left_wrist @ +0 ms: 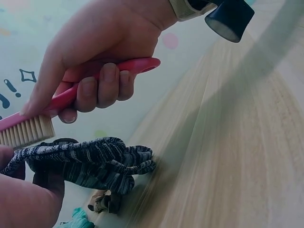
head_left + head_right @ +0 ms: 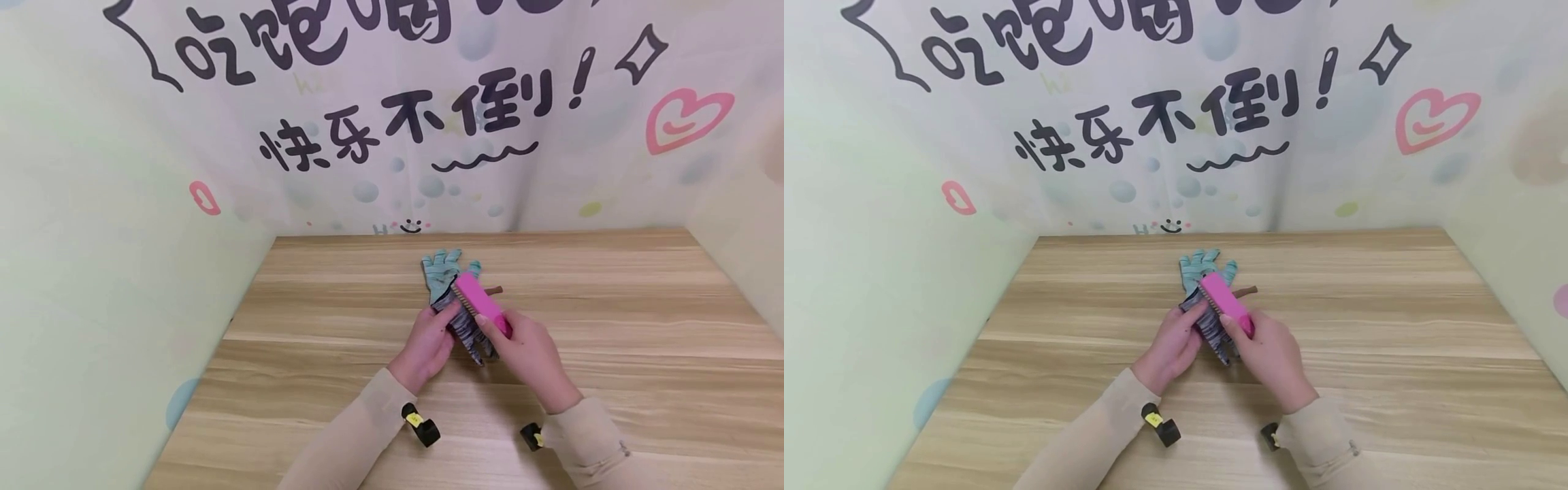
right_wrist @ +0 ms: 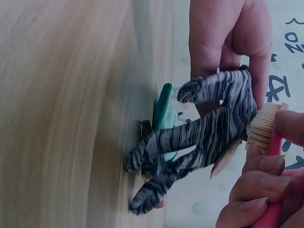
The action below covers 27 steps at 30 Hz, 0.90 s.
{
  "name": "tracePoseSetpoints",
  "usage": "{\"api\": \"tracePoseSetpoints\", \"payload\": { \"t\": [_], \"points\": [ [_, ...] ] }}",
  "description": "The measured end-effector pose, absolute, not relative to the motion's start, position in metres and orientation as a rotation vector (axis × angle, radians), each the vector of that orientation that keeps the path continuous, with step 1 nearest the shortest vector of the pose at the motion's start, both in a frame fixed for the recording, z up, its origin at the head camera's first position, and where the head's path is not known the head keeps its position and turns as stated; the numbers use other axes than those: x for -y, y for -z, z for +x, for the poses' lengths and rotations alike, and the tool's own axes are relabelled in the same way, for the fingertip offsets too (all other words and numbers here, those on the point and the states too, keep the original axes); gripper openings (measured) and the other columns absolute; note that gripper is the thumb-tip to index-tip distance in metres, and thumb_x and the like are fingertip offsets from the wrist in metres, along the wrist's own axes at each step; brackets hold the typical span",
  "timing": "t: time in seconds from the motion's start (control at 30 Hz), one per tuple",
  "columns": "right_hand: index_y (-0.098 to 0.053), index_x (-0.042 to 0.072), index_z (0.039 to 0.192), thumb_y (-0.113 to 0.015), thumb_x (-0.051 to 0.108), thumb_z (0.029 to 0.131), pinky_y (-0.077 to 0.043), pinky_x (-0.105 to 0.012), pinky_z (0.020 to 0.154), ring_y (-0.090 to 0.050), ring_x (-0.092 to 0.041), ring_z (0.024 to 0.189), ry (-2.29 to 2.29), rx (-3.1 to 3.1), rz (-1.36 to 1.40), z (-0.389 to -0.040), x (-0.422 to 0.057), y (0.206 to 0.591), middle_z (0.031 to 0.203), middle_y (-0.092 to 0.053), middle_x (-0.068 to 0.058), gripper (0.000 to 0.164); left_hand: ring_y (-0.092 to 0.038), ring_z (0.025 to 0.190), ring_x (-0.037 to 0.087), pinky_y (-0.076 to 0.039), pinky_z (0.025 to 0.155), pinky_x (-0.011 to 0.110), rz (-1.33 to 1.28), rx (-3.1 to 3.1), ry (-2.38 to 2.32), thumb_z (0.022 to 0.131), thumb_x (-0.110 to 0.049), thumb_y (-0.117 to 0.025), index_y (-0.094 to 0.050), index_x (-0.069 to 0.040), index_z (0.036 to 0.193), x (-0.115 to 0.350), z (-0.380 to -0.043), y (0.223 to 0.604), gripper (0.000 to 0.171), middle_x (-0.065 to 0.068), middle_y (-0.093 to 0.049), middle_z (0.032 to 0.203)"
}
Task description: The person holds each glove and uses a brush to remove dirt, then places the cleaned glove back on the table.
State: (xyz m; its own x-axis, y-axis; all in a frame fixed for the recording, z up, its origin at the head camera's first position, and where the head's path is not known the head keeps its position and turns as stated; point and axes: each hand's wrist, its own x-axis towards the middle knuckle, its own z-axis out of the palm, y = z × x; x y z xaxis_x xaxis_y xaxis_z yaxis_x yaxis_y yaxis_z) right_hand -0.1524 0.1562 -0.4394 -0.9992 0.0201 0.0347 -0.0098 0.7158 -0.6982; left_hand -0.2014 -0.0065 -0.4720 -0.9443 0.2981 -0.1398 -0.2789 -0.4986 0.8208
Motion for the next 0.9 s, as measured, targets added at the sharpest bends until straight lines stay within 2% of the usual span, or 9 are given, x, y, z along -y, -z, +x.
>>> {"api": "tracePoseSetpoints", "payload": {
  "t": [0.3,0.9],
  "points": [
    [-0.057,0.008,0.083,-0.053,0.056,0.1,-0.038,-0.027,0.048,-0.046,-0.016,0.058,-1.154,2.88,-0.038,-0.152,-0.158,0.448,0.066,-0.052,-0.003,0.052,-0.057,0.132,0.023,-0.047,0.114,0.034,-0.019,-1.277,-2.457,0.106,-0.022,-0.049,-0.046,-0.001,0.145,0.007,-0.199,0.468,0.044,0.015,-0.056,0.146],
    [-0.057,0.008,0.084,-0.051,0.059,0.1,-0.036,-0.027,0.049,-0.044,-0.016,0.058,-1.129,2.91,-0.017,-0.154,-0.172,0.451,0.067,-0.05,-0.003,0.054,-0.059,0.129,0.021,-0.045,0.116,0.036,-0.08,-1.309,-2.432,0.109,-0.027,-0.044,-0.044,-0.001,0.144,0.011,-0.196,0.47,0.044,0.016,-0.056,0.145]
  ]
}}
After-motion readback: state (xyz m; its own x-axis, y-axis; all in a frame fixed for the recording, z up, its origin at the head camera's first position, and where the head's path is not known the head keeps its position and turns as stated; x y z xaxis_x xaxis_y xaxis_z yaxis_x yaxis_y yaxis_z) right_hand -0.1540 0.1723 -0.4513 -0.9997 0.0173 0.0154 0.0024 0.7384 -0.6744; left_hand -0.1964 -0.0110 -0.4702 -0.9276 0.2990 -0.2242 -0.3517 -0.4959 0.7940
